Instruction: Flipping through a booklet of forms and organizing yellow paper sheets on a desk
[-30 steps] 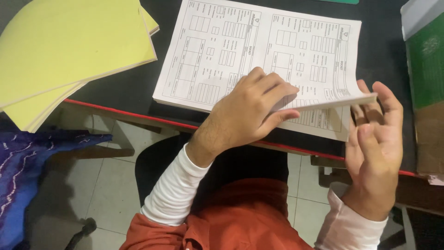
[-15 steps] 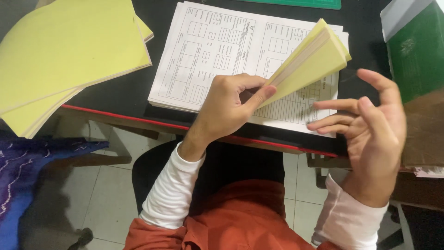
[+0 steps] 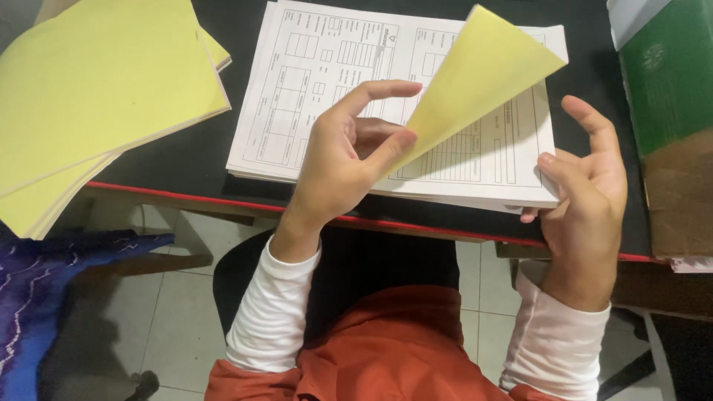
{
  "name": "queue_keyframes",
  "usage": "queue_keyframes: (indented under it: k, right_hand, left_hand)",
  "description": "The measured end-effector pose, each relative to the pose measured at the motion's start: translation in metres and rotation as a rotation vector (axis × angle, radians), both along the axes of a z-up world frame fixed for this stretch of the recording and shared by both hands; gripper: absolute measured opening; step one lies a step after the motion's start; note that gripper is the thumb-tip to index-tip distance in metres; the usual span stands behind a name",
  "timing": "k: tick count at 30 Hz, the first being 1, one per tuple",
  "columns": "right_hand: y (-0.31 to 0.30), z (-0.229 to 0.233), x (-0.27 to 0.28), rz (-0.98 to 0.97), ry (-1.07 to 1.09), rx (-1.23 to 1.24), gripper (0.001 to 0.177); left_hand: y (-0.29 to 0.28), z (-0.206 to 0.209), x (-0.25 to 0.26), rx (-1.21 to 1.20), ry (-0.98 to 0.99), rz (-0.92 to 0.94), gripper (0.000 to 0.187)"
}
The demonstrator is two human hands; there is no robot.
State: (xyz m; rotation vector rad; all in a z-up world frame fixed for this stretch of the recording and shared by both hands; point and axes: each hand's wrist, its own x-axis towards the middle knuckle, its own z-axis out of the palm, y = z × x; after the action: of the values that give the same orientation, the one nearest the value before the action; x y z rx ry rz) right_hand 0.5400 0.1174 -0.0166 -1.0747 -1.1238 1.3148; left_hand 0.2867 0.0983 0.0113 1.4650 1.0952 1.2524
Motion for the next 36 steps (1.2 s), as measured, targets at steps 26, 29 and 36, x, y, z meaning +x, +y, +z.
queue_keyframes:
  k: [26, 29, 36]
  right_hand:
    - [-0.005, -0.012, 0.001, -0.036, -0.148, 0.086, 0.059]
    - [-0.003, -0.015, 0.002, -0.030, -0.116, 0.093, 0.062]
    - [-0.005, -0.008, 0.003, 0.017, -0.007, 0.097, 0.069]
  left_hand:
    - [-0.002, -0.014, -0.001, 0.042, -0.013, 0.117, 0.074]
    - [-0.003, -0.033, -0.008, 0.188, 0.012, 0.081, 0.091]
    - [0.004, -0.019, -0.006, 0.406, 0.225, -0.081, 0.028]
